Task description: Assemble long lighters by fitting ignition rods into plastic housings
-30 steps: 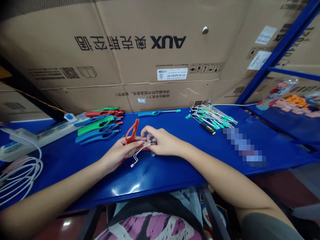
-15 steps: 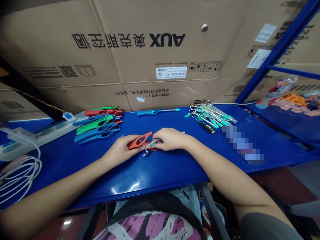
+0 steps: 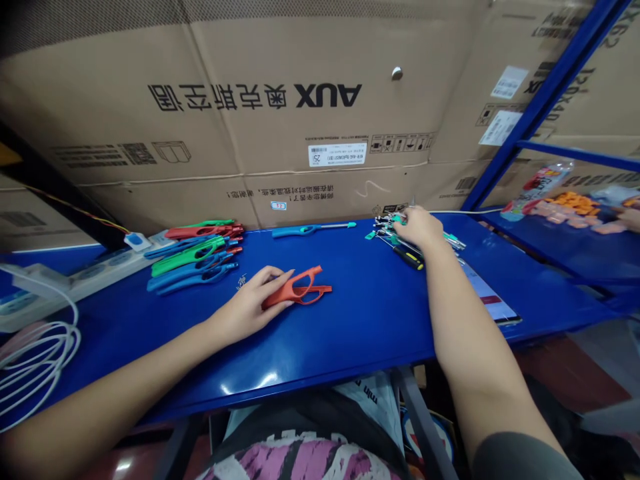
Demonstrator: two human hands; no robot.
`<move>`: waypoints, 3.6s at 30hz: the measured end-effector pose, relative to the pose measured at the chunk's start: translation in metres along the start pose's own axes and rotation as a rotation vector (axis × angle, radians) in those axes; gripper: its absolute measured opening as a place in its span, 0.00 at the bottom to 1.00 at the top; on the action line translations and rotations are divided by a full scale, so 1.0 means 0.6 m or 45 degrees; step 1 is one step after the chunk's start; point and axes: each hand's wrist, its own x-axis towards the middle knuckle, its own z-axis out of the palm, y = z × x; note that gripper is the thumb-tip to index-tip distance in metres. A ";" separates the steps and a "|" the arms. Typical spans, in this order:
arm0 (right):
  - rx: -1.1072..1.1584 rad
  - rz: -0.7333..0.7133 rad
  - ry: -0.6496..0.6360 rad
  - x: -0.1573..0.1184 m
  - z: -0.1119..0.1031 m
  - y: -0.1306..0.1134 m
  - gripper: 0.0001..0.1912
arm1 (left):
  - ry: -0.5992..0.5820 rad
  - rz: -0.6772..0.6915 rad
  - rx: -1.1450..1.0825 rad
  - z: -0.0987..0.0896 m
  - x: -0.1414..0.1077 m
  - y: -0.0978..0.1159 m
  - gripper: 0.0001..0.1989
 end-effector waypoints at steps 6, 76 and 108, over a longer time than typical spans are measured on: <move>0.036 0.091 0.050 0.005 0.041 0.012 0.23 | -0.097 -0.034 0.103 0.014 0.004 -0.014 0.24; 0.504 -1.130 -0.876 -0.170 -0.020 -0.242 0.20 | -0.056 -0.116 0.035 -0.004 -0.010 -0.005 0.15; 1.026 -1.087 -0.609 -0.139 -0.016 -0.228 0.10 | 0.145 -0.283 -0.149 -0.034 -0.001 -0.031 0.12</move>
